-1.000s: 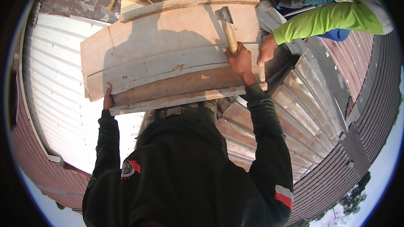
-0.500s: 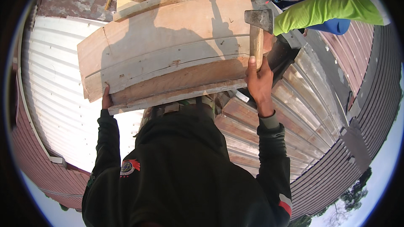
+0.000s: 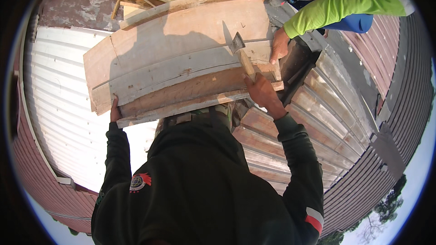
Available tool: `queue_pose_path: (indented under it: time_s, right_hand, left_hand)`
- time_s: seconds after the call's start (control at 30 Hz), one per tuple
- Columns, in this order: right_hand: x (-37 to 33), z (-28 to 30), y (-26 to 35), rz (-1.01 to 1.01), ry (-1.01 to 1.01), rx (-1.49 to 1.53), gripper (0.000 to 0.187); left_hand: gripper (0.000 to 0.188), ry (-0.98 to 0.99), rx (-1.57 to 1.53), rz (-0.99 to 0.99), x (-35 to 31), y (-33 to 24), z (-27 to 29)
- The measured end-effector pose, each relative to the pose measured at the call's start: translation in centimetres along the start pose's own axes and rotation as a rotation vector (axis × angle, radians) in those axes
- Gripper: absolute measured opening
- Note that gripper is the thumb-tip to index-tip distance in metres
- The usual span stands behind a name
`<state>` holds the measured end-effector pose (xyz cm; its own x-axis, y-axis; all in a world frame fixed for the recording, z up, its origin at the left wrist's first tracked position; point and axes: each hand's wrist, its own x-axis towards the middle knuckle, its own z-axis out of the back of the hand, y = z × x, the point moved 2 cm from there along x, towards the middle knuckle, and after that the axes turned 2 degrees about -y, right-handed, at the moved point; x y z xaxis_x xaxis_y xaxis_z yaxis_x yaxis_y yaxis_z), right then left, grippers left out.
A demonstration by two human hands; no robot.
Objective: The person assembles a wooden formwork on a roof by positioning planks and hammering nails into the frame. A coworker assists by holding pieces and handing materials. The person uses a hammer to secure the wooden components together.
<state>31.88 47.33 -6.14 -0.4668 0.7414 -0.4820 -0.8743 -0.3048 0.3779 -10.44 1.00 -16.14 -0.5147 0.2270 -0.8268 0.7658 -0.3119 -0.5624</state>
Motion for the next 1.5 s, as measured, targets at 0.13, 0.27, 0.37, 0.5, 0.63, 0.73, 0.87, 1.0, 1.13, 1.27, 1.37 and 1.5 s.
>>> queue_pose_path:
  time_s: [0.13, 0.27, 0.37, 0.5, 0.63, 0.73, 0.87, 1.0, 1.13, 1.27, 1.37, 1.5]
  right_hand:
    - [-0.3, 4.9, 4.6, -0.065, -0.048, 0.165, 0.058]
    - [-1.0, 1.5, 2.8, -0.054, -0.232, 0.351, 0.056]
    - [-1.2, -2.8, -3.1, -0.196, -0.018, 0.135, 0.056]
    - [-1.3, 5.5, 3.8, -0.092, -0.355, 0.466, 0.057]
    - [-2.5, 0.6, 1.6, -0.191, 0.012, 0.091, 0.053]
    - [-2.6, 2.6, 2.7, -0.211, 0.004, 0.268, 0.054]
    - [-2.5, 1.9, 3.9, -0.002, -0.348, 0.412, 0.053]
    - [-0.3, 0.6, -0.6, 0.099, 0.063, 0.003, 0.042]
    - [-2.4, 3.7, 4.5, -0.109, -0.112, 0.293, 0.047]
    - [-1.8, 0.5, 0.9, 0.000, 0.044, 0.017, 0.051]
    - [-2.5, 1.5, 3.2, -0.003, -0.098, 0.170, 0.052]
    - [-0.6, -1.3, -0.1, 0.068, 0.086, -0.029, 0.057]
  left_hand:
    - [0.080, -0.032, -0.045, 0.033, -1.5, -0.5, -1.4]
    - [0.081, -0.043, -0.004, 0.028, -0.6, 0.3, 0.4]
    - [0.083, 0.008, -0.009, -0.012, -0.6, 0.3, 0.2]
    - [0.083, -0.100, -0.009, 0.088, -1.0, -0.5, -0.8]
    - [0.086, 0.020, 0.049, 0.015, 1.4, 0.7, 1.9]
    - [0.086, -0.024, 0.003, 0.006, 0.5, -0.3, -0.6]
    - [0.078, -0.037, 0.036, 0.019, 0.4, 0.6, 1.8]
    - [0.077, 0.034, -0.048, 0.036, 0.1, 0.6, 0.8]
    - [0.082, -0.016, -0.026, 0.082, -0.9, 0.0, 0.3]
    - [0.082, -0.006, 0.010, -0.012, 0.6, 1.0, 2.2]
    - [0.078, -0.039, 0.012, 0.056, 0.0, 1.3, 2.0]
    - [0.077, -0.037, -0.005, 0.006, 1.0, 0.7, 1.0]
